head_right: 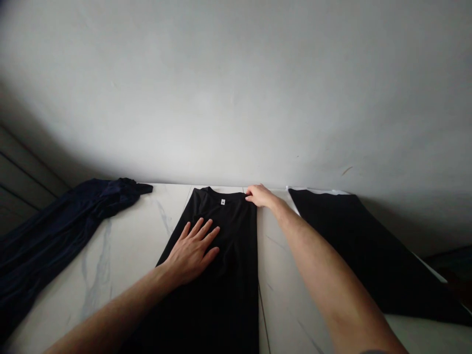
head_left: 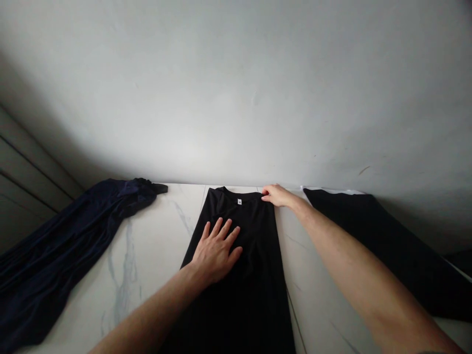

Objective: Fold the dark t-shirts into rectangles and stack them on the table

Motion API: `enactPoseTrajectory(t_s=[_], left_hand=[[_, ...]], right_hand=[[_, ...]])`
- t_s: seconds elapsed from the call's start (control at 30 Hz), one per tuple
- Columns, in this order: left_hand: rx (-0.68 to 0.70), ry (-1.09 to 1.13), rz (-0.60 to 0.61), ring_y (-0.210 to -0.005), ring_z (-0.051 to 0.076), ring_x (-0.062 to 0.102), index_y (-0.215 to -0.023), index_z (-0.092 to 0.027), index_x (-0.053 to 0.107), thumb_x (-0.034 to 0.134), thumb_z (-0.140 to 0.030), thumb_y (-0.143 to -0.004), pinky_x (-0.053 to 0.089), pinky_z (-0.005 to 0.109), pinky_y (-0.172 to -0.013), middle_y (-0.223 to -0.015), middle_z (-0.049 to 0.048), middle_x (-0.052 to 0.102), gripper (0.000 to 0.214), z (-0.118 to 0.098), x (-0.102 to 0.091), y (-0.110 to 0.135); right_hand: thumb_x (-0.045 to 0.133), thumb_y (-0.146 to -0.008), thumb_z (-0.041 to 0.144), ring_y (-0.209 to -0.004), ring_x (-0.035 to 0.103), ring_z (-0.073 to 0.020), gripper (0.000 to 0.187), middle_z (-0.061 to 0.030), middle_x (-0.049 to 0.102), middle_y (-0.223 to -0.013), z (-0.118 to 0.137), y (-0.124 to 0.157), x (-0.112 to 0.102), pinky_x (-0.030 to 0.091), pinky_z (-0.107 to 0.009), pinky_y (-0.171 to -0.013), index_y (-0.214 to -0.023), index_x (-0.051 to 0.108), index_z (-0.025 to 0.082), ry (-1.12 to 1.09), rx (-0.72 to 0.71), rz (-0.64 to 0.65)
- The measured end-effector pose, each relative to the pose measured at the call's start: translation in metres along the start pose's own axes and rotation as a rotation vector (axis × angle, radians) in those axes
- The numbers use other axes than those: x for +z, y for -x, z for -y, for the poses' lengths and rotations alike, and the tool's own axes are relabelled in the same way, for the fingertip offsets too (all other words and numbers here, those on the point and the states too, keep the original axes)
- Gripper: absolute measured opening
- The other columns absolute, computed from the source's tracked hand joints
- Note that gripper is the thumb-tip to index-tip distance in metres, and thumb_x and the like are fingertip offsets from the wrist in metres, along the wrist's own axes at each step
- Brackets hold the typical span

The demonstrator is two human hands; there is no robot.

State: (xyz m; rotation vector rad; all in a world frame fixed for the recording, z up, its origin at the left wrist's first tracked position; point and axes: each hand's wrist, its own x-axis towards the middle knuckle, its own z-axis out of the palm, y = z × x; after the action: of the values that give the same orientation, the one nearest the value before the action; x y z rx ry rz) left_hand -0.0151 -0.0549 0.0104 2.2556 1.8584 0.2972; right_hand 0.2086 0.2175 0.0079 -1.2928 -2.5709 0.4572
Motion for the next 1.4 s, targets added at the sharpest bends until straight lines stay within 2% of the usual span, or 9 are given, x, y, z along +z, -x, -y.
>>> enactPoseTrajectory(t_s=[0.23,0.37,0.5,0.57,0.87,1.03,1.2,1.3,1.4], left_hand=[[-0.095,-0.022,-0.020,-0.155,0.036,0.019,-0.156,-0.025,0.042,0.041,-0.048,-0.103,0.016,0.065,-0.123,-0.166,0.0096,0.032,0.057,0.014,-0.008,-0.014],[-0.016,-0.050,-0.066,-0.155,0.036,0.020,-0.157,-0.025,0.039,0.041,-0.040,-0.105,0.017,0.071,-0.120,-0.167,0.0104,0.030,0.055,0.004,-0.016,0.002],[0.154,-0.079,-0.053,-0.155,0.035,0.019,-0.156,-0.025,0.040,0.047,-0.040,-0.102,0.016,0.071,-0.121,-0.167,0.0102,0.028,0.056,-0.014,-0.016,0.044],[0.206,-0.081,-0.023,-0.155,0.035,0.022,-0.156,-0.026,0.040,0.050,-0.039,-0.101,0.019,0.070,-0.121,-0.167,0.0102,0.029,0.057,-0.022,-0.013,0.072],[0.267,-0.126,-0.011,-0.151,0.035,0.032,-0.157,-0.028,0.037,0.054,-0.033,-0.097,0.030,0.066,-0.119,-0.165,0.0098,0.034,0.063,-0.053,0.017,0.205],[0.307,-0.197,-0.111,-0.150,0.034,0.035,-0.158,-0.022,0.034,0.053,-0.032,-0.096,0.034,0.062,-0.118,-0.164,0.0104,0.036,0.066,-0.067,0.031,0.256],[0.443,-0.131,-0.298,-0.135,0.030,0.056,-0.142,-0.020,0.057,0.060,-0.031,-0.093,0.047,0.048,-0.112,-0.149,0.0109,0.057,0.050,-0.067,0.032,0.316],[0.275,0.186,-0.355,-0.111,0.022,0.071,-0.113,-0.026,0.073,0.060,-0.027,-0.095,0.056,0.031,-0.097,-0.121,0.0054,0.075,0.022,-0.054,0.035,0.363],[-0.271,0.572,-0.266,-0.084,0.022,0.076,-0.091,-0.023,0.075,0.061,-0.042,-0.094,0.061,0.028,-0.077,-0.092,0.0061,0.079,0.024,-0.041,0.043,0.393]], right_hand=[[0.067,-0.088,0.017,-0.092,0.068,-0.0227,0.017,-0.0072,0.077,-0.095,0.037,-0.030,0.019,0.049,-0.032,-0.084,-0.102,0.073,0.023,0.119,0.066,-0.208],[0.051,-0.096,0.014,-0.115,0.064,-0.0256,0.034,-0.0149,0.071,-0.124,0.062,-0.008,0.018,0.046,-0.039,-0.102,-0.127,0.066,0.017,0.164,-0.003,-0.283],[0.049,-0.099,0.020,-0.121,0.061,-0.0255,0.035,-0.0134,0.069,-0.130,0.086,0.057,0.018,0.043,-0.040,-0.109,-0.129,0.066,0.016,0.176,-0.198,-0.214],[0.051,-0.098,0.022,-0.119,0.062,-0.0265,0.033,-0.0131,0.070,-0.127,0.096,0.098,0.019,0.044,-0.040,-0.108,-0.126,0.067,0.016,0.165,-0.188,-0.202],[0.054,-0.094,0.032,-0.076,0.069,-0.0213,0.030,-0.0044,0.074,-0.083,0.161,0.302,0.033,0.051,-0.033,-0.073,-0.115,0.071,0.019,-0.153,0.238,-0.133],[0.055,-0.091,0.035,-0.077,0.070,-0.0230,0.031,-0.0066,0.075,-0.085,0.215,0.387,0.048,0.052,-0.035,-0.075,-0.111,0.073,0.019,-0.246,0.335,-0.164],[0.057,-0.091,0.046,-0.072,0.070,-0.0227,0.033,-0.0058,0.075,-0.082,0.258,0.461,0.071,0.054,-0.034,-0.071,-0.106,0.075,0.023,-0.373,0.493,-0.307],[0.060,-0.087,0.062,-0.072,0.072,-0.0238,0.042,-0.0075,0.076,-0.082,0.275,0.501,0.095,0.056,-0.033,-0.069,-0.093,0.075,0.023,-0.521,0.694,-0.450],[0.065,-0.079,0.071,-0.082,0.074,-0.0269,0.052,-0.0108,0.077,-0.089,0.284,0.523,0.121,0.059,-0.035,-0.074,-0.092,0.073,0.021,-0.761,0.918,-0.593]])
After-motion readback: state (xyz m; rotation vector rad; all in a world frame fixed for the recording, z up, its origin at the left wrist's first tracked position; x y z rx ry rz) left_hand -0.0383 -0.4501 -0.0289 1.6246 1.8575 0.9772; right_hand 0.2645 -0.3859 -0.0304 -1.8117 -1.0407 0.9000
